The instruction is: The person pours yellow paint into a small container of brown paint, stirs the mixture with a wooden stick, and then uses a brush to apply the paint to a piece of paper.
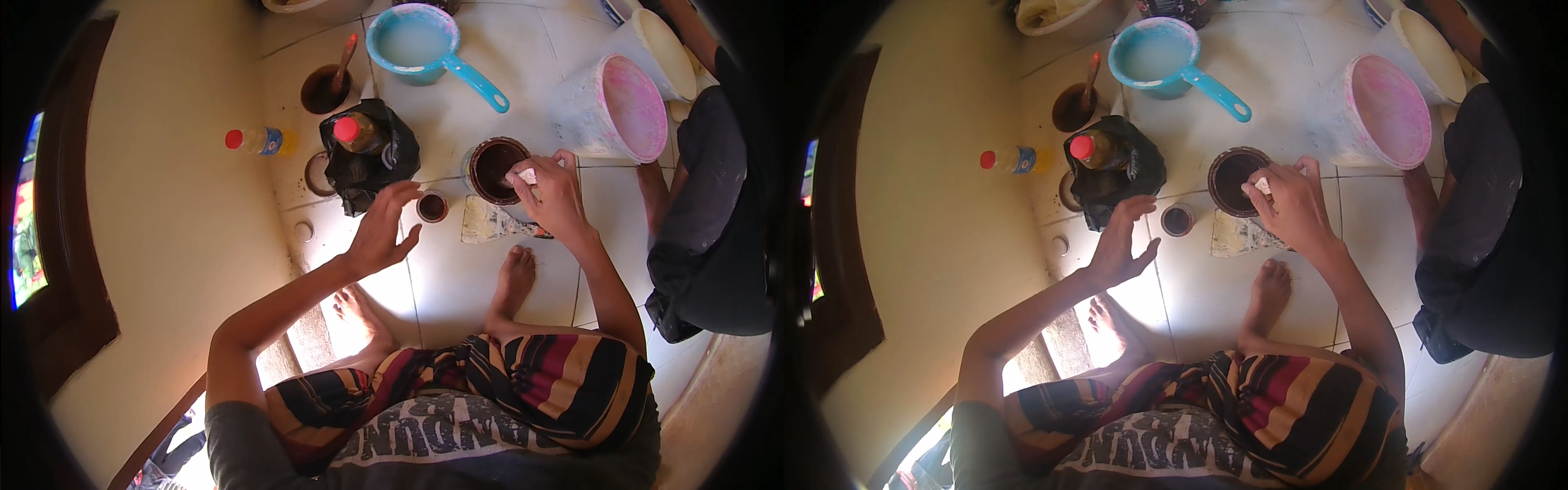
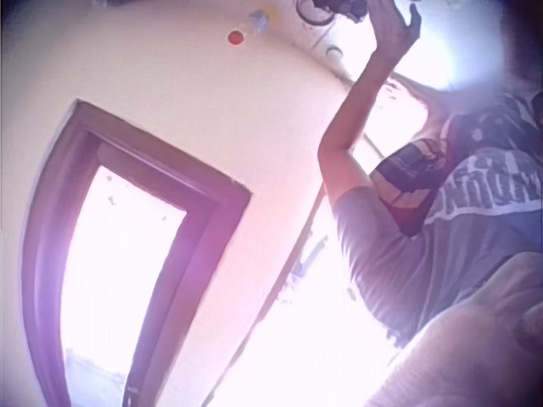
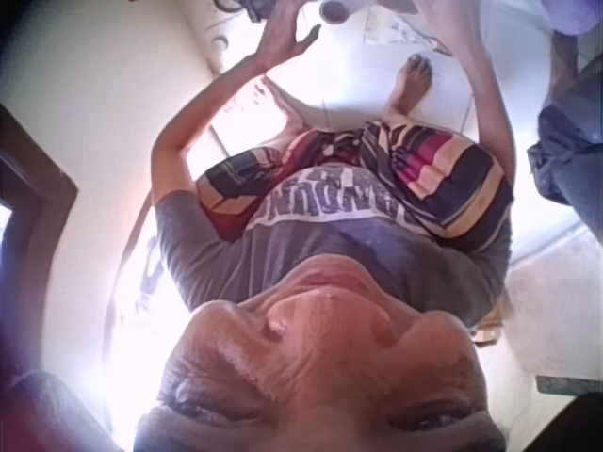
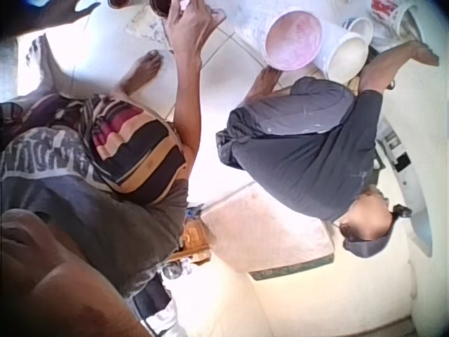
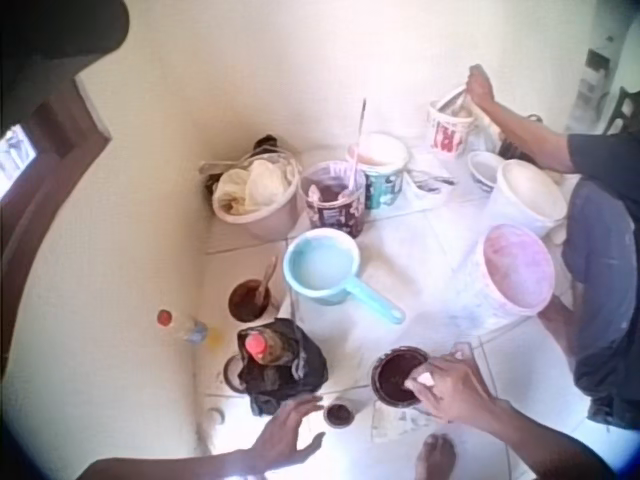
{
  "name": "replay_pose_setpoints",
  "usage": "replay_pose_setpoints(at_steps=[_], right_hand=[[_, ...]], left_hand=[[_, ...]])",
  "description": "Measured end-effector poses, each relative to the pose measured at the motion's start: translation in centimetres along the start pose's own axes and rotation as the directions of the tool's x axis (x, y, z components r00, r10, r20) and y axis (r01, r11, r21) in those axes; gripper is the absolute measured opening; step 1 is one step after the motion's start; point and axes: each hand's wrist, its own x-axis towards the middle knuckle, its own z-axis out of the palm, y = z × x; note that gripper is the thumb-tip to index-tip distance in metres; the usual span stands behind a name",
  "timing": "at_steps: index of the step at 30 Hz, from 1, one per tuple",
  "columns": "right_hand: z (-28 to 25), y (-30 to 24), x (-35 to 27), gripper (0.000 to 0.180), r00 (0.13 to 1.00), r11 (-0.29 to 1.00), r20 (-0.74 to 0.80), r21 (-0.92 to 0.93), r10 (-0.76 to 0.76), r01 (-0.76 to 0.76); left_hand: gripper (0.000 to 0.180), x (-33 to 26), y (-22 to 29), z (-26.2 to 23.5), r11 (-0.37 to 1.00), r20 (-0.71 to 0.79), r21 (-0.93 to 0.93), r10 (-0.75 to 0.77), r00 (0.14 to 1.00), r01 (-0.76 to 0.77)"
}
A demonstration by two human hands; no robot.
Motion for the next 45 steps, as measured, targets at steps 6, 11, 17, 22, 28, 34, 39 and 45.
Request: replay_pose_setpoints(at_steps=[6, 11, 17, 22, 28, 34, 39, 45], right_hand=[[0.4, 0.7, 0.6, 0.008, 0.997, 0.997, -0.079, -0.075, -0.021, 0.016], [0.3, 0.2, -0.5, 0.008, 1.000, 0.999, 0.007, 0.033, 0.027, -0.027], [0.4, 1.4, 0.5, 0.008, 0.995, 1.000, -0.097, -0.022, -0.006, 0.004], [-0.9, 1.1, -0.7, 0.009, 0.999, 0.995, -0.025, -0.093, 0.025, -0.027], [1.1, 0.7, 0.2, 0.010, 0.998, 0.996, -0.061, 0.089, -0.004, 0.010], [0.1, 1.2, 0.4, 0.007, 0.997, 0.996, -0.077, -0.086, -0.015, 0.009], [1.4, 1.2, -0.4, 0.007, 0.996, 0.989, -0.081, 0.143, 0.030, -0.018], [0.4, 1.6, 0.0, 0.008, 0.993, 0.997, -0.117, -0.072, 0.027, -0.035]], left_hand=[[0.057, 1.4, -1.3, -2.1, 0.999, -0.224, 0.043, 0.029, 0.974, -0.020], [0.061, 1.9, -2.1, -2.8, 0.984, -0.280, 0.173, 0.081, 0.957, -0.033], [0.058, 1.4, -1.9, -2.3, 0.990, -0.237, 0.139, 0.042, 0.971, -0.009], [0.057, 1.5, -1.1, -2.1, 0.982, -0.226, 0.186, 0.080, 0.971, -0.037], [0.051, 1.6, -0.3, -1.6, 0.975, -0.150, 0.190, 0.143, 0.978, -0.113], [0.058, -1.2, -0.4, 1.5, 0.997, 0.168, 0.055, -0.059, 0.984, 0.050], [0.075, -3.1, -1.9, 4.6, 0.922, 0.149, -0.118, -0.351, 0.925, 0.369], [0.078, -0.5, -3.1, 7.4, 0.949, 0.037, -0.077, -0.305, 0.952, 0.307]])
